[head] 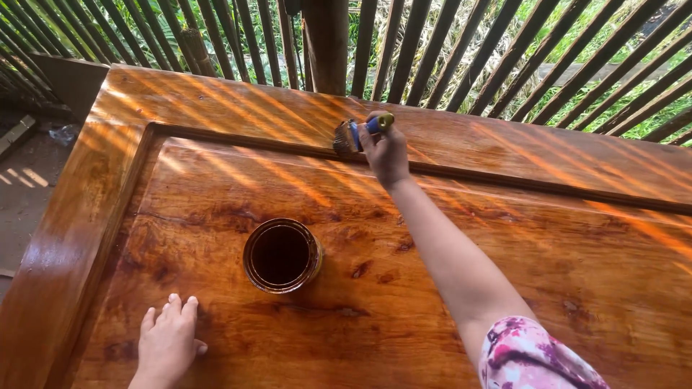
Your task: Applying varnish to a large wooden door panel using a paintbrush.
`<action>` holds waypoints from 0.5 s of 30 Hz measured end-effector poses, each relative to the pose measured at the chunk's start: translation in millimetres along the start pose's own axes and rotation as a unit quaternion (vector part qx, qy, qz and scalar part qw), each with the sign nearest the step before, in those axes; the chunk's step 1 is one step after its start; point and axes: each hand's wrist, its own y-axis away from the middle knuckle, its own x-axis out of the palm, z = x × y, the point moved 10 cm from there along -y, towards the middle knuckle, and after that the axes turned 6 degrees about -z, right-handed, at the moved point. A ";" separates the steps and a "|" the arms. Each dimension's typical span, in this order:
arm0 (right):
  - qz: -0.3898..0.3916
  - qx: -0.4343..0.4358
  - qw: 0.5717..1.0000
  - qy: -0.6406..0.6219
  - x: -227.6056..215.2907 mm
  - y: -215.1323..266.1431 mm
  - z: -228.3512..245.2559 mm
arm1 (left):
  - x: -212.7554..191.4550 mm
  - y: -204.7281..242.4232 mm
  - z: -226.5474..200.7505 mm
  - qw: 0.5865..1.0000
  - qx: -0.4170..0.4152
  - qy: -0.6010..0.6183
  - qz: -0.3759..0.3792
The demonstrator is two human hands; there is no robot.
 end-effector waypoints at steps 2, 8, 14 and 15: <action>0.032 0.020 0.998 0.052 -22.3 -0.2 -18.1 | -3.1 0.8 0.3 1.000 0.002 0.002 -0.003; 0.022 -0.025 0.988 0.148 -160.8 16.4 -37.2 | -3.2 0.9 -0.8 1.000 0.009 0.010 -0.008; -0.015 -0.091 0.937 0.337 -211.5 42.0 0.6 | -2.5 -0.2 -1.5 1.000 0.019 0.013 -0.016; -0.029 -0.127 0.919 0.372 -206.3 46.5 15.7 | -7.3 -0.2 -3.5 0.998 0.028 0.015 -0.046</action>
